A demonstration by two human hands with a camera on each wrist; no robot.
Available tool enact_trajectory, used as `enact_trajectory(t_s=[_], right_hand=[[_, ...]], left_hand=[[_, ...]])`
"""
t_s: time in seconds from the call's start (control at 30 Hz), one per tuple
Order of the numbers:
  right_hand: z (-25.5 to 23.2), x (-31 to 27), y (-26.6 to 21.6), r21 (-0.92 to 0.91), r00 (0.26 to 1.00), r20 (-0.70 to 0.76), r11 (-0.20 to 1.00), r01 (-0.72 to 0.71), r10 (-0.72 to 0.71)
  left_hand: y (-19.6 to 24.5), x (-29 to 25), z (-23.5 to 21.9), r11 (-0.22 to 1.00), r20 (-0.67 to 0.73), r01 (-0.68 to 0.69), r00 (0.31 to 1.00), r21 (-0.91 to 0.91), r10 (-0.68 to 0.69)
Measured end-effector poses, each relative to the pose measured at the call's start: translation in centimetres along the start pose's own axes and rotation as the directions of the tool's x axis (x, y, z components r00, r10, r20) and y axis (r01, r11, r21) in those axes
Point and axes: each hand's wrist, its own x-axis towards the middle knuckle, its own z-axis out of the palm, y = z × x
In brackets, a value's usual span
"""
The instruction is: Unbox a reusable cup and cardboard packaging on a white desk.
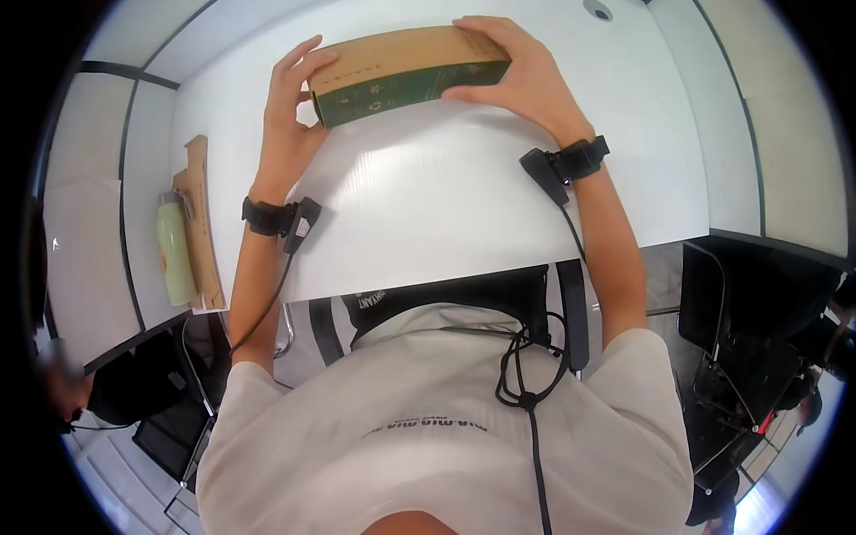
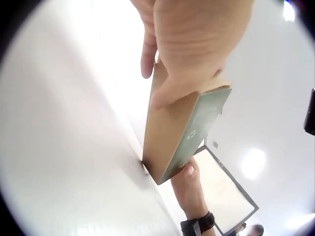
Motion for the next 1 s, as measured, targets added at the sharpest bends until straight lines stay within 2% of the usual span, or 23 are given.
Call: enact_trajectory(t_s=[0.1,0.17,0.2,0.23,0.33,0.37,0.43,0.47,0.5,0.57,0.63,0.7,0.73,0.77,0.83,0.9,0.97,1.0], right_hand=[[0.2,-0.3,-0.1,-0.014,1.000,0.006,1.000,-0.027,0.027],[1.1,-0.3,0.3,-0.114,0.997,0.006,0.990,-0.078,0.079],[1.2,-0.3,0.5,-0.159,0.998,-0.034,0.986,-0.051,0.046],[1.1,-0.3,0.4,-0.160,0.998,-0.036,0.986,-0.048,0.043],[1.3,-0.2,0.2,-0.233,0.998,-0.065,0.972,0.011,-0.027],[2.1,-0.2,0.3,-0.257,0.998,-0.059,0.966,0.021,-0.038],[1.9,-0.1,0.1,-0.281,0.995,-0.070,0.958,0.051,-0.073],[1.8,-0.2,0.1,-0.326,0.990,-0.100,0.944,0.059,-0.096],[1.8,-0.2,0.0,-0.371,0.985,-0.126,0.926,0.065,-0.119],[1.8,-0.3,-0.2,-0.381,0.984,-0.130,0.922,0.066,-0.124],[2.2,0.0,0.0,-0.350,0.990,-0.106,0.935,0.055,-0.098],[2.0,0.2,-0.6,-0.336,0.990,-0.111,0.941,0.050,-0.093],[1.9,0.1,-0.9,-0.254,0.994,-0.105,0.967,-0.005,-0.022],[1.8,0.1,-1.3,-0.255,0.994,-0.104,0.967,-0.007,-0.020],[1.4,0.0,-2.2,-0.301,0.986,-0.099,0.948,0.101,-0.137],[1.1,0.0,-2.9,-0.262,0.991,-0.089,0.962,0.072,-0.099],[0.5,0.1,-4.3,-0.465,0.988,0.001,0.874,0.138,-0.155],[0.4,0.1,-5.1,-0.443,0.991,0.003,0.889,0.118,-0.131]], left_hand=[[0.1,-0.3,0.0,1.000,0.029,-0.010,1.000,-0.017,0.010],[-0.2,-0.7,0.0,0.996,0.081,0.068,0.995,-0.059,-0.063],[-0.3,-0.8,0.5,0.982,0.082,0.090,0.994,-0.166,-0.077],[-0.2,-0.9,0.7,0.983,0.080,0.087,0.994,-0.164,-0.074],[-0.7,-0.9,0.7,0.914,0.126,0.207,0.977,-0.348,-0.174],[-1.7,-1.1,0.8,0.860,0.109,0.262,0.965,-0.438,-0.238],[-2.2,-0.5,0.1,0.656,0.148,0.432,0.884,-0.619,-0.443],[-2.2,-0.4,0.3,0.622,0.135,0.431,0.875,-0.653,-0.465],[-2.3,-0.5,0.1,0.625,0.134,0.429,0.877,-0.652,-0.462],[-2.0,-0.7,-0.3,0.702,0.267,0.536,0.844,-0.470,-0.466],[-2.2,-0.8,0.0,0.702,0.216,0.531,0.844,-0.475,-0.491],[-1.8,-0.7,-0.2,0.740,0.176,0.485,0.870,-0.465,-0.460],[-1.5,-0.7,-0.2,0.752,0.141,0.447,0.888,-0.485,-0.438],[-1.6,-0.8,-0.1,0.750,0.143,0.449,0.887,-0.486,-0.438],[-1.5,-1.2,0.8,0.817,0.062,0.374,0.920,-0.438,-0.388],[-1.3,-1.1,1.1,0.816,0.045,0.369,0.919,-0.445,-0.391],[-1.0,-1.2,1.1,0.804,0.054,0.369,0.919,-0.466,-0.391],[-1.1,-1.2,1.1,0.809,0.048,0.360,0.923,-0.465,-0.383]])
